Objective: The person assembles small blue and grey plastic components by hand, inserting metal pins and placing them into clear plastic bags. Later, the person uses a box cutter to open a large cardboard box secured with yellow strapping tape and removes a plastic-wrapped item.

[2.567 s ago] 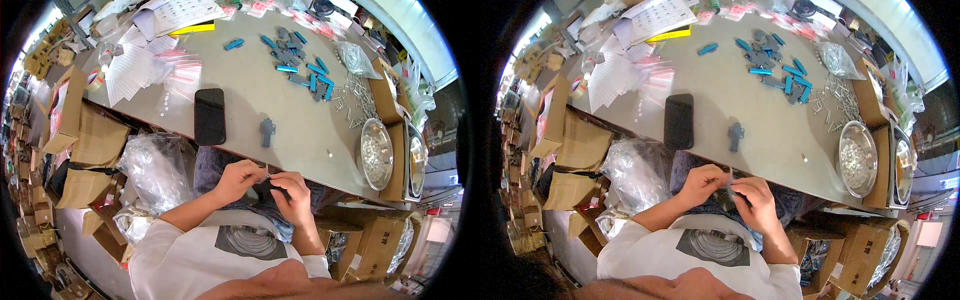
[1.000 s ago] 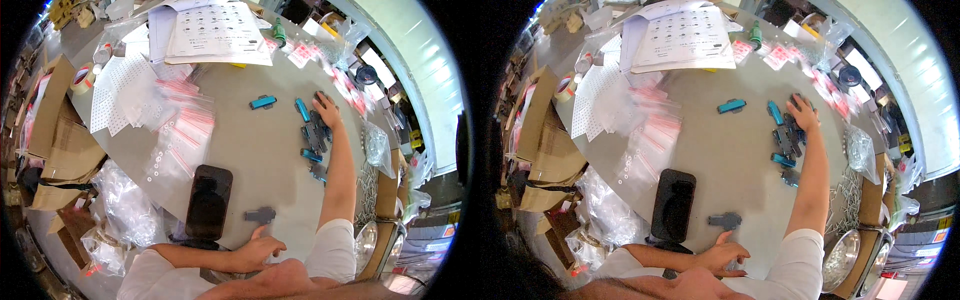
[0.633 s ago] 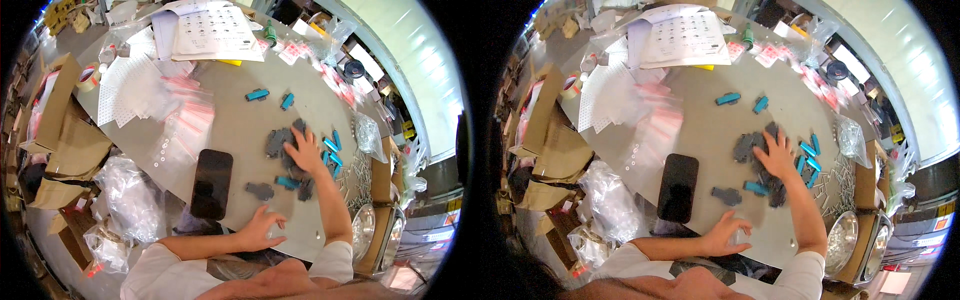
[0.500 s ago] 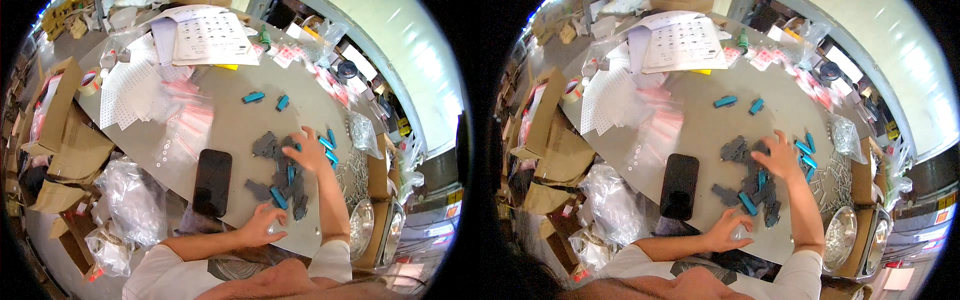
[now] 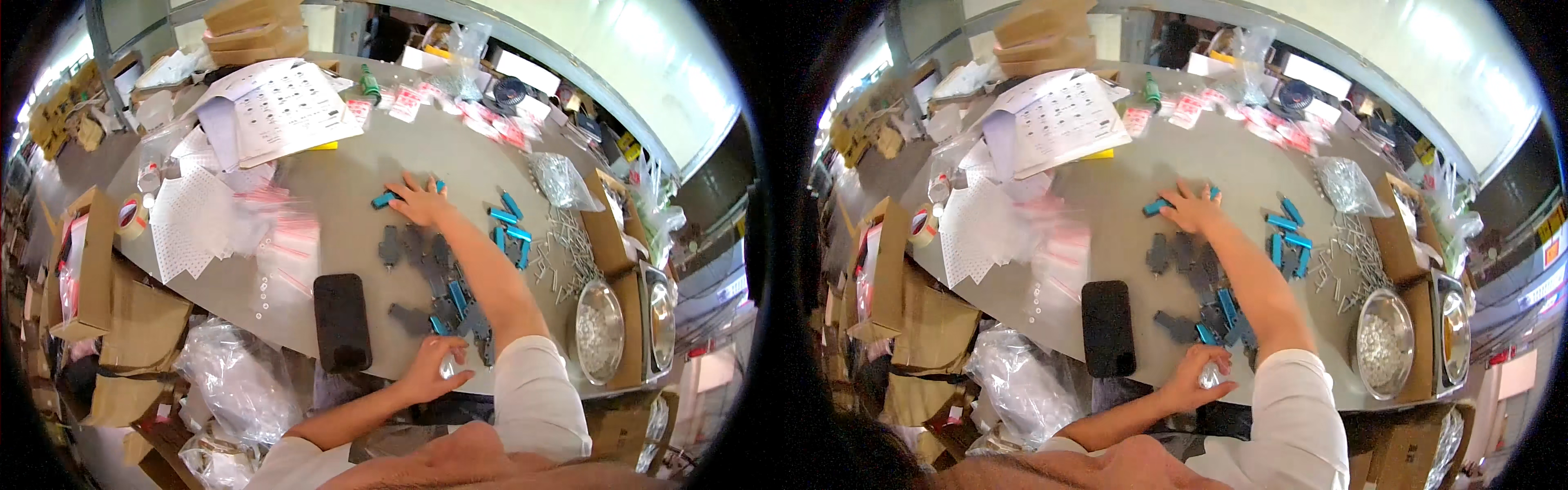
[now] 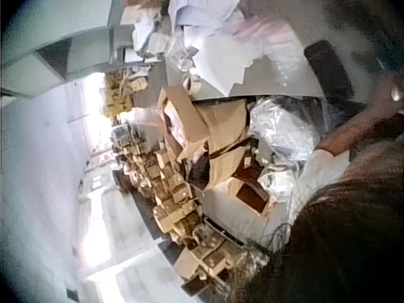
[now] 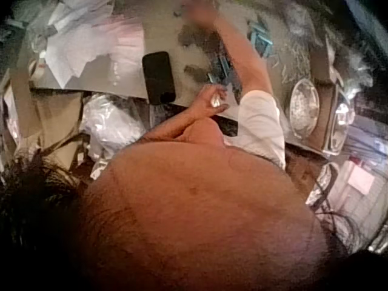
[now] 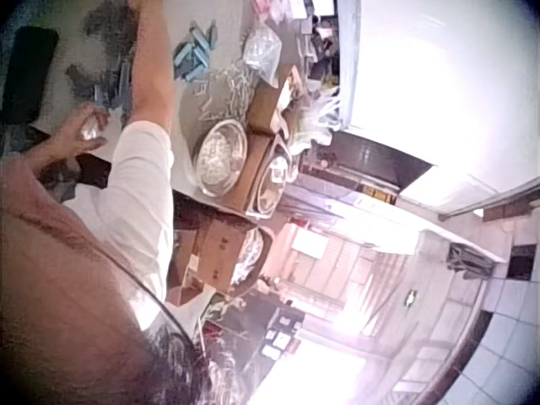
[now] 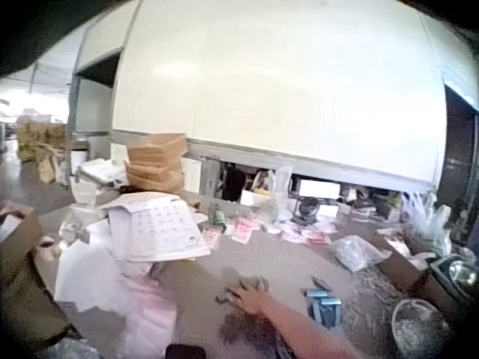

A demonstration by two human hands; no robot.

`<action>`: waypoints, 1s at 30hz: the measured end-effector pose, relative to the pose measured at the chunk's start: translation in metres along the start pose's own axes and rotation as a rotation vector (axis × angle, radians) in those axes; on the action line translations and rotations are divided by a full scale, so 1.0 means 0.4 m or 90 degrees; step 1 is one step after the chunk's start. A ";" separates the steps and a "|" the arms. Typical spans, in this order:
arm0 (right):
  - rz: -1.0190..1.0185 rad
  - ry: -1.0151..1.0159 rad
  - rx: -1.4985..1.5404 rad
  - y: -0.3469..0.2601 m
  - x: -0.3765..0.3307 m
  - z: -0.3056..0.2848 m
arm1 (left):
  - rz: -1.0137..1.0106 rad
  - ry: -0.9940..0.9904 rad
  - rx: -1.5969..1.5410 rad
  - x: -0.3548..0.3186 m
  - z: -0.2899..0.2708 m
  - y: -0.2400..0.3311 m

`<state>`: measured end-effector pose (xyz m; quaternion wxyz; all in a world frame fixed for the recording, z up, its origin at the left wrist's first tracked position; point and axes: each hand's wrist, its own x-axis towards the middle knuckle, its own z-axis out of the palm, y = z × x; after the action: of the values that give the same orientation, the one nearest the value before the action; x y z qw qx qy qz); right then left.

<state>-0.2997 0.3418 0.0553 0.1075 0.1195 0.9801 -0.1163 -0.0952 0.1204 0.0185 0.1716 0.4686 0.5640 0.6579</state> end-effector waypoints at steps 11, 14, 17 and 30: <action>0.155 0.271 0.125 0.493 -0.227 -0.080 | -0.010 -0.018 0.062 0.014 0.020 0.009; 0.308 0.208 0.040 0.487 -0.232 0.004 | -0.031 0.000 0.045 0.008 0.017 0.004; 0.220 0.197 0.016 0.420 -0.246 0.037 | -0.055 0.004 0.023 -0.005 0.015 0.004; -0.178 0.373 0.359 0.063 -0.735 0.032 | -0.072 -0.003 -0.114 -0.024 0.013 0.011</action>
<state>-0.0121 0.3008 0.1082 -0.2287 0.0381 0.9060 -0.3541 -0.0849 0.1149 0.0179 0.2512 0.4202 0.5283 0.6937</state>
